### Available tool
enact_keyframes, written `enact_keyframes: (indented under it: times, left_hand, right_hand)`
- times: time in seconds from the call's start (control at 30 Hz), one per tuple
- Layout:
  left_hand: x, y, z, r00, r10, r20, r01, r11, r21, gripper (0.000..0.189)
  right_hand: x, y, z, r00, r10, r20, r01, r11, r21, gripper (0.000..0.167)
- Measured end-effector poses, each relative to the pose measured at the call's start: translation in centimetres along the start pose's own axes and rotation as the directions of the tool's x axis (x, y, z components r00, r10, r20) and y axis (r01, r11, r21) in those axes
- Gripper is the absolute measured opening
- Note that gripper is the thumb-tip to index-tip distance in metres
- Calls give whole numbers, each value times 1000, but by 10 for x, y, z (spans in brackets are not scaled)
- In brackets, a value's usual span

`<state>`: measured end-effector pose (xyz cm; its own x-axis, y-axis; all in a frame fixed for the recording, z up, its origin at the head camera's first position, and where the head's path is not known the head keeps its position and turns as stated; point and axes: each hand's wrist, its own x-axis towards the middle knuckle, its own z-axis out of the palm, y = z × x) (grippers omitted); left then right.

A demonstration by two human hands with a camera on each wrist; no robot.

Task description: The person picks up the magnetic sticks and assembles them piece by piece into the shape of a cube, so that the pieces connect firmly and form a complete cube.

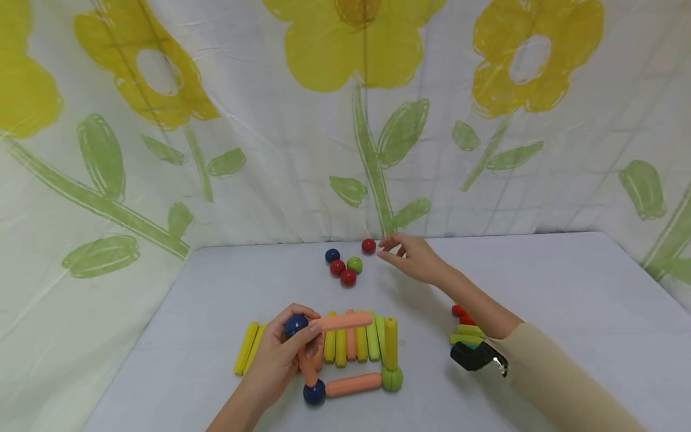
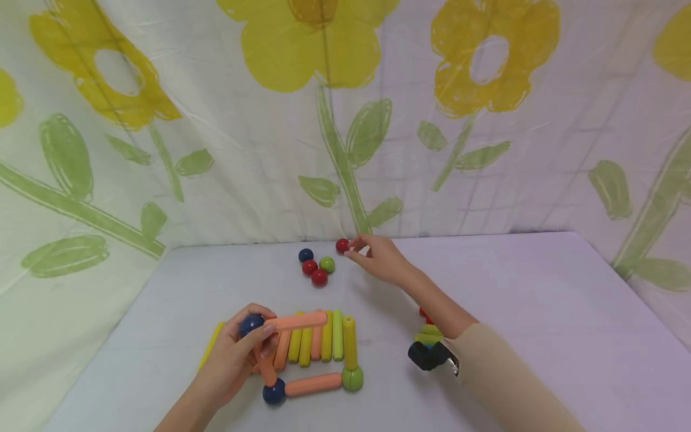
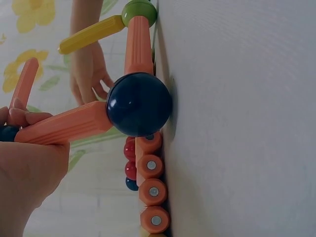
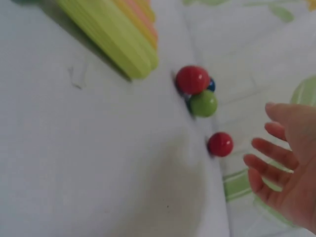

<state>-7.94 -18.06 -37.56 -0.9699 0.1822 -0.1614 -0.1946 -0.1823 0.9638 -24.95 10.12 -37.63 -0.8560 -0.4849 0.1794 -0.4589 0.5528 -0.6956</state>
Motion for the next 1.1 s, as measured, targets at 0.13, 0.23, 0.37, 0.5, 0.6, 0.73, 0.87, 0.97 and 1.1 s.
enact_keyframes:
  times: [0.13, 0.23, 0.37, 0.5, 0.6, 0.73, 0.87, 0.97, 1.1]
  left_hand:
    - [-1, 0, -1, 1000, -1, 0, 1, 1000, -5, 10]
    - [-2, -1, -1, 1000, -8, 3, 8, 1000, -9, 9]
    - [-3, -1, 0, 1000, -9, 10, 9, 1000, -14, 8]
    - [-2, -1, 0, 1000, -12, -2, 12, 1000, -13, 8]
    - [-2, 1, -1, 1000, -12, -6, 12, 1000, -12, 9]
    - [-1, 1, -2, 1000, -16, 1, 16, 1000, -16, 11]
    - [0, 1, -2, 1000, -30, -8, 30, 999, -15, 12]
    - [0, 1, -1, 999, -32, -18, 32, 999, -10, 13]
    - [0, 1, -1, 999, -25, -27, 25, 1000, -9, 11]
  right_hand:
    - [19, 10, 8, 1000, 4, 7, -4, 994, -105, 39]
    - [28, 16, 14, 1000, -3, 8, 4, 992, -128, 42]
    - [33, 17, 21, 1000, -21, 17, 23, 993, -120, 43]
    - [34, 13, 26, 999, -9, 49, 16, 991, -134, 46]
    - [39, 12, 28, 999, 13, 45, -6, 987, -163, 49]
    - [48, 18, 33, 999, 10, 43, -2, 983, -181, 49]
    - [54, 26, 40, 998, -29, 61, 40, 980, -193, 47]
    - [53, 30, 44, 998, -30, 53, 39, 982, -183, 41]
    - [49, 30, 45, 999, -24, 27, 28, 988, -151, 35]
